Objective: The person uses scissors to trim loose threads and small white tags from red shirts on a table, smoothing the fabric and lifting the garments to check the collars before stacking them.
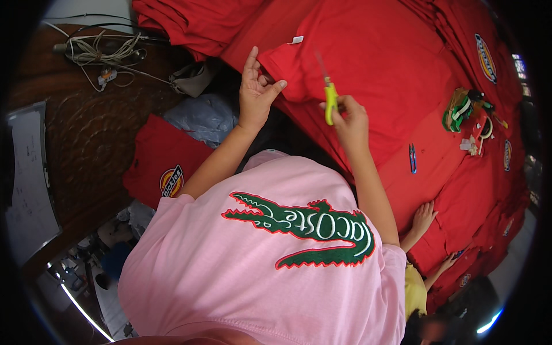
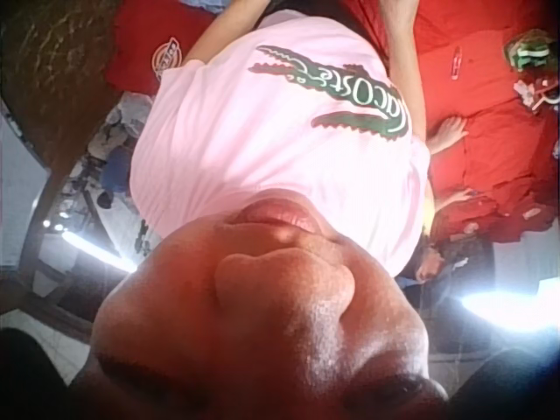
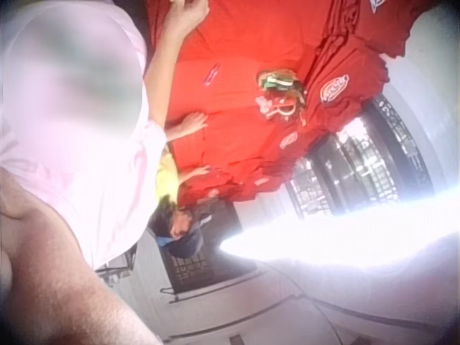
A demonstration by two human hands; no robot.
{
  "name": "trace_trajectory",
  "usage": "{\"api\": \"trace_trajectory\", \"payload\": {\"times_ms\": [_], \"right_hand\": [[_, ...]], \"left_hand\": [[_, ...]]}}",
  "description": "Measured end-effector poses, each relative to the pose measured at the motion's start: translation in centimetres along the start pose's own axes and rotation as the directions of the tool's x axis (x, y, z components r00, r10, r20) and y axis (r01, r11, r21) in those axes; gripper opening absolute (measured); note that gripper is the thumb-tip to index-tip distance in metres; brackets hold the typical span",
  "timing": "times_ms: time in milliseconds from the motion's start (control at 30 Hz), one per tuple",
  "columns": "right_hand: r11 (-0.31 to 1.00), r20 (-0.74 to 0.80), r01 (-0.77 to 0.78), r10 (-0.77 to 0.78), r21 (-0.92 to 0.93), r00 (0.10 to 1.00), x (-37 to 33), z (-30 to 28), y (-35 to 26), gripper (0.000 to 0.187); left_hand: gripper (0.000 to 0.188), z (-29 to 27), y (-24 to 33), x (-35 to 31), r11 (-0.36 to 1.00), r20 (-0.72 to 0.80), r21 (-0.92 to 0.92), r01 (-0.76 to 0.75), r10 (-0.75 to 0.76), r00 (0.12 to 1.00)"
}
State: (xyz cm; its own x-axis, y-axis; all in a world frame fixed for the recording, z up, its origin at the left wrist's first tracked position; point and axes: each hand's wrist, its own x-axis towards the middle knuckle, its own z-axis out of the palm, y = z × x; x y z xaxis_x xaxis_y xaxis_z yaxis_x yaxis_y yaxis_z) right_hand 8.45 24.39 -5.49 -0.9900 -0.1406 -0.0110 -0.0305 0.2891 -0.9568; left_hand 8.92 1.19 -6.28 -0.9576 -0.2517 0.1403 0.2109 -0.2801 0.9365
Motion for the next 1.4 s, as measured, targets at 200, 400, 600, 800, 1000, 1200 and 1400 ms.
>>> {"api": "trace_trajectory", "payload": {"times_ms": [200,400,600,800,1000,1200,1400], "right_hand": [[0.973,-0.465,-0.197,0.121,-0.117,0.877,-1.0,-12.2,7.3,0.013],[0.235,-0.712,-0.729,0.167,-0.642,0.682,-7.8,-24.3,11.4,0.046],[0.061,-0.761,-0.774,0.152,-0.630,0.631,-12.3,-26.1,13.6,0.041],[-0.052,-0.694,-0.692,0.026,-0.720,0.720,-13.6,-25.1,15.1,0.041],[-0.112,-0.701,-0.693,0.074,-0.712,0.709,-13.1,-25.2,14.6,0.038],[0.009,-0.715,-0.744,0.267,-0.668,0.646,-10.6,-22.6,9.2,0.042],[0.044,-0.787,-0.825,0.276,-0.563,0.551,-10.5,-23.0,12.7,0.039]], "left_hand": [[0.116,-0.1,1.5,-0.1,0.995,0.073,0.055,0.079,-0.083,0.994],[0.120,0.6,1.7,-0.1,0.993,0.168,0.077,0.090,-0.102,0.981],[0.117,1.4,2.0,0.1,0.993,0.268,0.084,0.086,-0.105,0.958],[0.114,3.3,3.7,0.0,0.996,0.343,0.051,0.071,-0.084,0.936],[0.112,4.8,5.2,-0.6,0.999,0.401,0.033,0.039,-0.049,0.915],[0.102,5.6,5.4,-0.9,0.998,0.390,0.031,0.052,-0.060,0.919],[0.086,5.4,3.2,0.5,0.976,0.305,0.204,-0.075,0.010,0.952]]}}
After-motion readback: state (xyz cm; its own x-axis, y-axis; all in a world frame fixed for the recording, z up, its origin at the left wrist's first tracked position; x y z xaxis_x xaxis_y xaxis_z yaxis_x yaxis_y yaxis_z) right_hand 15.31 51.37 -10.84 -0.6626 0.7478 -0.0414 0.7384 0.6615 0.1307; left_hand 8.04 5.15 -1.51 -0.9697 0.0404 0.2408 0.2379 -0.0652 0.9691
